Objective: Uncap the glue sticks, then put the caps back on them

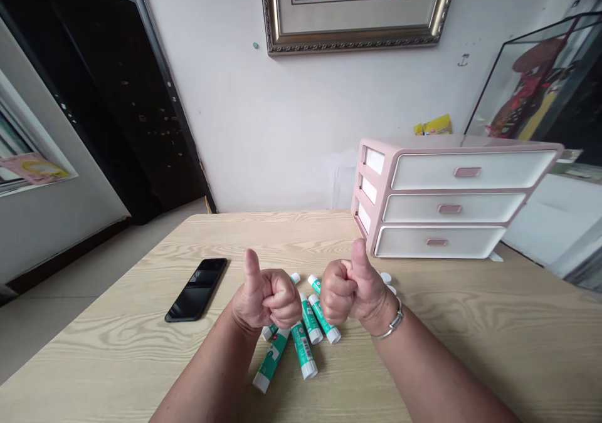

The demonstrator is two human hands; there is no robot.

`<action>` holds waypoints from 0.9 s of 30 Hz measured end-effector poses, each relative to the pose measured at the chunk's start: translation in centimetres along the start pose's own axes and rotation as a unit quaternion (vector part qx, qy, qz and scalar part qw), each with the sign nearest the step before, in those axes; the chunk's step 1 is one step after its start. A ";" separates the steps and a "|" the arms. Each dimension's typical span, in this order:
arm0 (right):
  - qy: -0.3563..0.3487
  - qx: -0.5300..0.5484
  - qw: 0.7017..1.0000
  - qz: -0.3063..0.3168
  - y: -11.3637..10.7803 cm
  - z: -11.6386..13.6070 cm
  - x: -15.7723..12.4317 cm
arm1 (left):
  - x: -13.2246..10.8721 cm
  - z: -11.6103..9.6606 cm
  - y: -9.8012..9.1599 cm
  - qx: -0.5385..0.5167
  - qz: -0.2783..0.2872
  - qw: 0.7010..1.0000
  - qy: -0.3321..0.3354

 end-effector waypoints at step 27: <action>-0.060 0.169 0.962 0.206 4.6 -1.7 1.9 | 0.9 1.0 4.3 -0.069 0.164 0.984 0.011</action>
Point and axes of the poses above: each hand's wrist, its own x-axis towards the middle knuckle, its own y-axis out of the palm, z = x × y, the point moved 5 cm from there along x, towards the middle knuckle, and after that the axes turned 11 degrees about z, right-handed, at the moved point
